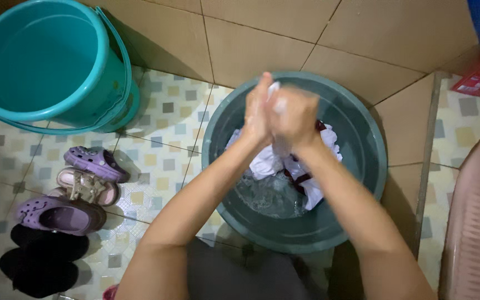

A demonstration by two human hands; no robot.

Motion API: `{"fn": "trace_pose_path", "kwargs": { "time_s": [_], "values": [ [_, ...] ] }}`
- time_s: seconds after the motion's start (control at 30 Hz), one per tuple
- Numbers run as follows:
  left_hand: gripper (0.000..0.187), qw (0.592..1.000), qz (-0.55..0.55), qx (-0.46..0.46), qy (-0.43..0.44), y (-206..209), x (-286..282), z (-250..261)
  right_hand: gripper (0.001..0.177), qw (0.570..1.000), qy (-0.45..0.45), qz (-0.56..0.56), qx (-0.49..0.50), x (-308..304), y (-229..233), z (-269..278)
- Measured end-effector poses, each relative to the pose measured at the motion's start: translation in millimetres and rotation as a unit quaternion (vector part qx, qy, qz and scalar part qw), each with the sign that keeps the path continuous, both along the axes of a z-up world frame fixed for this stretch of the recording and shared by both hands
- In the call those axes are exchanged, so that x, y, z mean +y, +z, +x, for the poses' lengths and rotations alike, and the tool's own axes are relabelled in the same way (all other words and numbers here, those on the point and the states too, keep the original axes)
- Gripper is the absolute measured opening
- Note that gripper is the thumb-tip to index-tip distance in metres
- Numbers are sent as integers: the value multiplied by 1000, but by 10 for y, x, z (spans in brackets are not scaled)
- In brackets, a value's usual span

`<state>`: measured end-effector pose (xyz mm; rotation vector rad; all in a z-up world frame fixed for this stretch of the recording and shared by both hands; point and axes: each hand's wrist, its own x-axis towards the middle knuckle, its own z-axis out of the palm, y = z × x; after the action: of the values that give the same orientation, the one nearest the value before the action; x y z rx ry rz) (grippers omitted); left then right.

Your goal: The person washes clothing in a basin of water, rubbing the fabric together and rinsing it by hand.

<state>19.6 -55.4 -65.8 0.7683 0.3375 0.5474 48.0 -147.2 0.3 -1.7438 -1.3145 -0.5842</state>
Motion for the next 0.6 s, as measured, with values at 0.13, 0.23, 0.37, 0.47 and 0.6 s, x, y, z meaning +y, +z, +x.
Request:
{"fn": "trace_pose_path", "kwargs": {
  "time_s": [0.13,0.23,0.37,0.47,0.6],
  "values": [
    [31,1000,-9,-17,-24,-90,-172,35,38,971,-141,-7,195,59,7,283],
    [32,992,-62,-98,-49,-259,47,129,28,996,-75,-37,-36,28,-116,-1],
    [33,995,-94,7,-32,-196,14,37,23,1000,-16,-3,-6,133,-79,226],
    [33,999,-23,35,-33,-28,-98,5,22,995,-76,8,57,126,-52,313],
    [41,999,11,48,-6,-128,163,-40,21,999,-30,2,41,107,-114,-16]
  ]
}}
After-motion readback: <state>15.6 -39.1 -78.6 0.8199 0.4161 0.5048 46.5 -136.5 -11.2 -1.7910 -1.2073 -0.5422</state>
